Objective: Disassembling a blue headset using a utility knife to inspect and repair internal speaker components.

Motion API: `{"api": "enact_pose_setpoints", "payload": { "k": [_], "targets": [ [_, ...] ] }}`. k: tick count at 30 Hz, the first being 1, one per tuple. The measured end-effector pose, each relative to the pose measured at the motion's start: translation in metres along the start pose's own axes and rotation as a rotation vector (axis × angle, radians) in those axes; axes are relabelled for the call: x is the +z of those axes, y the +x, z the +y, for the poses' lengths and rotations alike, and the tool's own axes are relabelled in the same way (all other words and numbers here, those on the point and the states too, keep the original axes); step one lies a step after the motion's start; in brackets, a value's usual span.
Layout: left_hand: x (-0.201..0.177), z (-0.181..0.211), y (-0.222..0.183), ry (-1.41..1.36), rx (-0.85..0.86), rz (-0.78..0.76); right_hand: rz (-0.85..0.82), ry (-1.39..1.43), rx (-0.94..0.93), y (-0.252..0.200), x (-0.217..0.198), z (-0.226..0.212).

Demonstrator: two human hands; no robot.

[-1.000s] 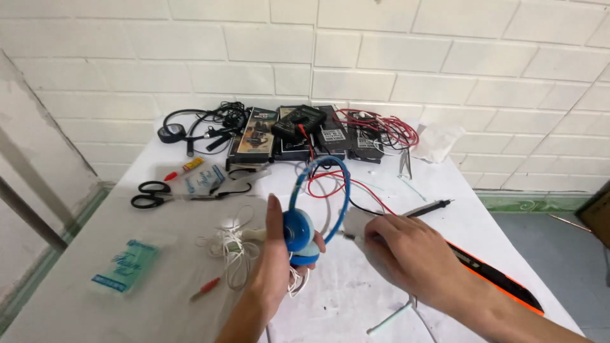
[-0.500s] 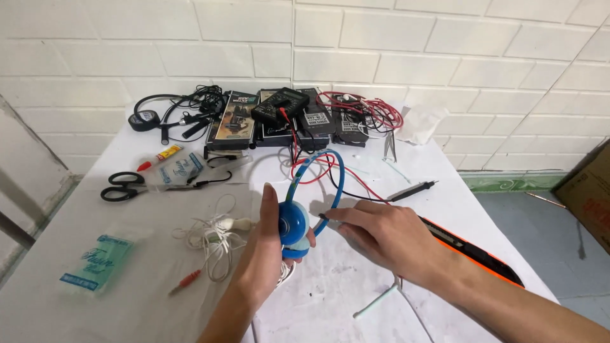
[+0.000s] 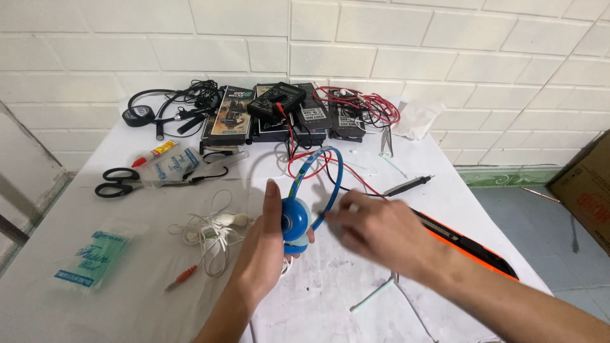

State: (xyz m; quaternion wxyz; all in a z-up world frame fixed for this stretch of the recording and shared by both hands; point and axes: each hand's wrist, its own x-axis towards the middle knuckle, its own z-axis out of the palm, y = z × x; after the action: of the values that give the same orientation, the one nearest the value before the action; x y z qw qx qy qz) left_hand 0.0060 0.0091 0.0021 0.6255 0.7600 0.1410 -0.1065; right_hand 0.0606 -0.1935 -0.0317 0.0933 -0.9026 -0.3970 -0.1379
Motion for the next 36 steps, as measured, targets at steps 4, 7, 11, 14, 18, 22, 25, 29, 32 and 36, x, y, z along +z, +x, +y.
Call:
{"api": "enact_pose_setpoints", "payload": {
  "k": [4, 7, 11, 14, 18, 22, 25, 29, 32, 36],
  "targets": [
    [0.001, 0.004, -0.003, 0.023, -0.016, 0.006, 0.14, -0.077, -0.014, 0.0, 0.004, 0.007],
    [0.001, 0.009, -0.006, 0.003, 0.023, 0.009, 0.136, -0.03, -0.124, 0.0, 0.005, 0.003],
    [0.001, 0.027, -0.003, 0.056, -0.108, 0.016, 0.178, -0.054, -0.009, 0.006, 0.006, 0.016],
    [0.002, 0.035, 0.001, 0.162, -0.118, -0.023, 0.177, -0.035, -0.042, 0.005, 0.003, 0.01],
    [0.008, 0.055, 0.002, 0.358, -0.077, -0.056, 0.11, -0.074, 0.033, 0.009, -0.012, 0.003],
    [0.016, 0.075, -0.002, 0.531, -0.084, -0.054, 0.114, -0.087, 0.114, 0.005, -0.004, 0.026],
    [0.004, 0.091, -0.012, 0.71, -0.11, -0.019, 0.022, -0.096, 0.119, 0.01, 0.003, 0.037],
    [-0.002, 0.086, -0.016, 0.578, -0.018, -0.045, 0.032, 0.067, 0.155, 0.013, -0.001, 0.036],
    [0.001, 0.078, -0.011, 0.558, -0.005, -0.041, 0.046, 0.054, 0.205, 0.01, -0.01, 0.033],
    [0.001, 0.068, -0.003, 0.453, -0.006, -0.077, -0.045, 0.143, 0.097, 0.012, -0.019, 0.007]
  ]
}}
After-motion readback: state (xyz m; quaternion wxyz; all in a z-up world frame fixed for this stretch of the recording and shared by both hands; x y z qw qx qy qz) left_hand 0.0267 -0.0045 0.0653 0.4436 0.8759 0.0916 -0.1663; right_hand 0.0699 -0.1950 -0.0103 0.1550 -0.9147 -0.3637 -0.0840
